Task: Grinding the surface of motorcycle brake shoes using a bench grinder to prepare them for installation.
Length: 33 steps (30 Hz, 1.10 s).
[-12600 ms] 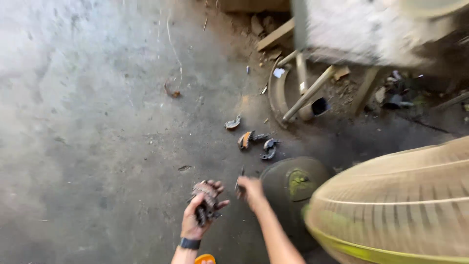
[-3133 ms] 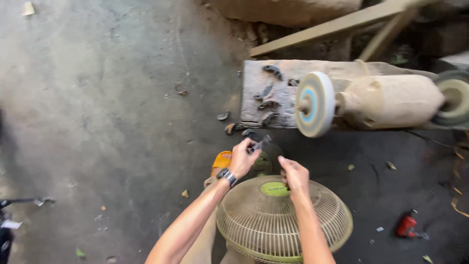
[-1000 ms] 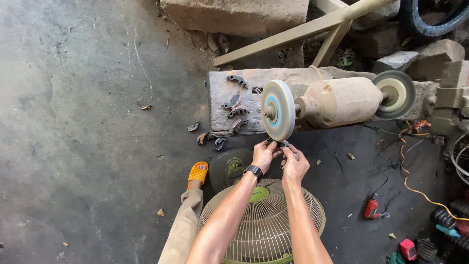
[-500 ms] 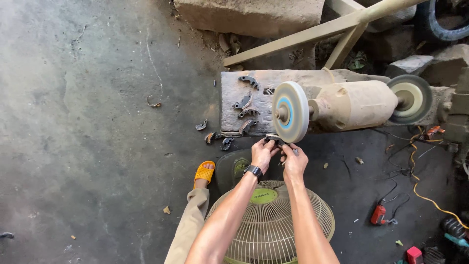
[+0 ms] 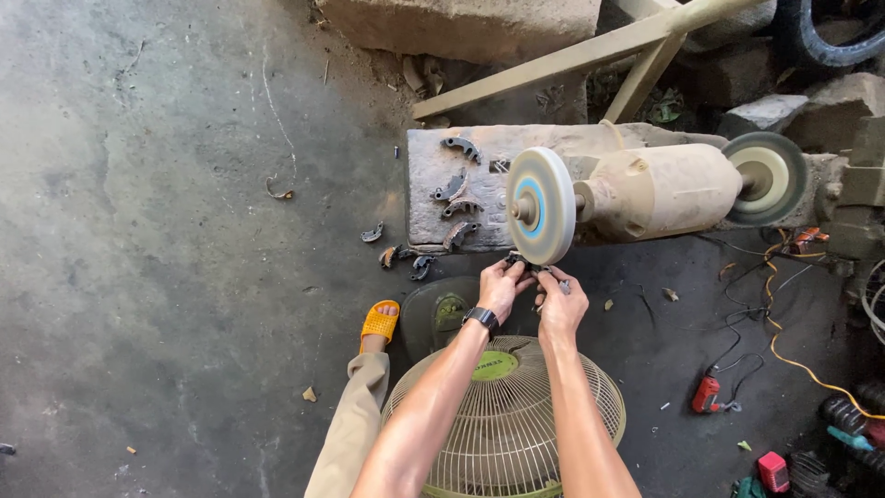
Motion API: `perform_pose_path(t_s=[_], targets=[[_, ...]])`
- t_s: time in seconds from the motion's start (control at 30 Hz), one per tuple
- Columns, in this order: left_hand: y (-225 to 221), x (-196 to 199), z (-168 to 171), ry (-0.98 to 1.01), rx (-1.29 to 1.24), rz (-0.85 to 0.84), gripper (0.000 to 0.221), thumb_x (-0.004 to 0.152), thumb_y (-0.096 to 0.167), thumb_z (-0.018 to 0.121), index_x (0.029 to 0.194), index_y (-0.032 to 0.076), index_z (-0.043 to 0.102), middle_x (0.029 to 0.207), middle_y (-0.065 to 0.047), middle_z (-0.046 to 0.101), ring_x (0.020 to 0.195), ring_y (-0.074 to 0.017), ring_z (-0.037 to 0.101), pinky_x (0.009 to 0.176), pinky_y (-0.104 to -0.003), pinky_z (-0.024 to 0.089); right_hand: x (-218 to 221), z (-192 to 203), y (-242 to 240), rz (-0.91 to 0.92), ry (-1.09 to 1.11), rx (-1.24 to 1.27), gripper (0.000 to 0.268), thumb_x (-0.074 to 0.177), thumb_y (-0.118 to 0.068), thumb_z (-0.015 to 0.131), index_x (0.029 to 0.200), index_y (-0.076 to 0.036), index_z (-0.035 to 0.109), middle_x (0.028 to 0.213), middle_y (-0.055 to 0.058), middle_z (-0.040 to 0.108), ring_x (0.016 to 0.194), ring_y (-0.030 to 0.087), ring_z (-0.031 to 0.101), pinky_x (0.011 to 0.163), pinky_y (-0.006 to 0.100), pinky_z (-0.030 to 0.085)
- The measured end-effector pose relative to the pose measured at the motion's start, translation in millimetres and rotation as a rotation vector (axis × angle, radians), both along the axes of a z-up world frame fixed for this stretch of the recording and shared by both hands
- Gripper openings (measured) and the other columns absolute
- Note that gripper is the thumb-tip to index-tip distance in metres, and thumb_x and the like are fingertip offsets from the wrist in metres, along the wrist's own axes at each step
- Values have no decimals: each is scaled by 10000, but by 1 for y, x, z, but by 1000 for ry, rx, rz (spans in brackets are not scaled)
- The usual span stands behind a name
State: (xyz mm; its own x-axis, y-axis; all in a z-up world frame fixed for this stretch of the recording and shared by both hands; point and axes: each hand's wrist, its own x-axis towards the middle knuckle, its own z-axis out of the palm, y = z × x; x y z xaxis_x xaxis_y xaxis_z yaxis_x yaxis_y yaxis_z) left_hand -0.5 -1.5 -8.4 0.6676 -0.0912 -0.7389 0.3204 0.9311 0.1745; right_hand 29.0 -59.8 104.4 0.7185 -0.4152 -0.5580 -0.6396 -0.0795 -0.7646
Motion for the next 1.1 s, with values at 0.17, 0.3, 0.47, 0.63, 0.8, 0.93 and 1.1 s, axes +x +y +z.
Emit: perform_pose_path(t_s=[0.17, 0.3, 0.47, 0.63, 0.8, 0.93, 1.1], targets=[[-3, -1, -10, 1, 19, -28, 163, 1011, 41, 614, 1119, -80, 622, 1039, -142, 681, 907, -217, 715, 858, -373, 644, -4, 0, 1, -12, -23, -2, 273, 871, -23, 737, 1121, 64, 673, 818, 51, 678, 601, 79, 561, 495, 210, 445], [-3, -1, -11, -17, 9, -53, 165, 1000, 41, 618, 1111, -82, 630, 1049, -137, 681, 922, -214, 713, 869, -370, 643, -7, 1, 1, -23, -42, -43, 269, 870, -24, 747, 1113, 63, 672, 811, 49, 672, 610, 64, 577, 501, 200, 454], [-6, -1, -14, -26, -1, -75, 174, 997, 40, 613, 1116, -86, 630, 1068, -147, 695, 940, -223, 719, 868, -367, 640, -9, 2, 0, -52, -40, -57, 264, 865, -39, 760, 1098, 59, 683, 781, 42, 640, 581, 72, 548, 480, 201, 438], [-9, -1, -17, -26, -13, -101, 181, 1001, 38, 610, 1127, -91, 626, 1081, -163, 702, 957, -236, 724, 868, -366, 639, -10, 7, 0, -76, -54, -54, 275, 855, -43, 767, 1095, 62, 682, 764, 37, 623, 563, 73, 537, 471, 202, 433], [-8, 0, -14, -38, -38, -138, 218, 1006, 62, 603, 1176, -73, 628, 1107, -154, 717, 962, -224, 733, 857, -345, 627, -12, 9, 3, -87, -41, -98, 257, 861, -51, 766, 1082, 54, 687, 752, 43, 619, 533, 86, 525, 454, 210, 415], [-13, -1, -15, -50, -57, -150, 237, 1011, 72, 613, 1202, -67, 629, 1111, -144, 716, 952, -217, 724, 850, -340, 622, -12, 13, 2, -90, -41, -125, 254, 863, -54, 761, 1086, 44, 689, 759, 36, 630, 542, 72, 536, 460, 202, 426], [-18, -6, -8, -31, -106, -47, 218, 1013, 63, 612, 1191, -60, 623, 1095, -140, 697, 980, -229, 716, 872, -353, 632, -5, 12, 3, -54, -68, -185, 256, 874, -58, 768, 1087, 52, 679, 752, 40, 629, 540, 70, 516, 459, 208, 402]])
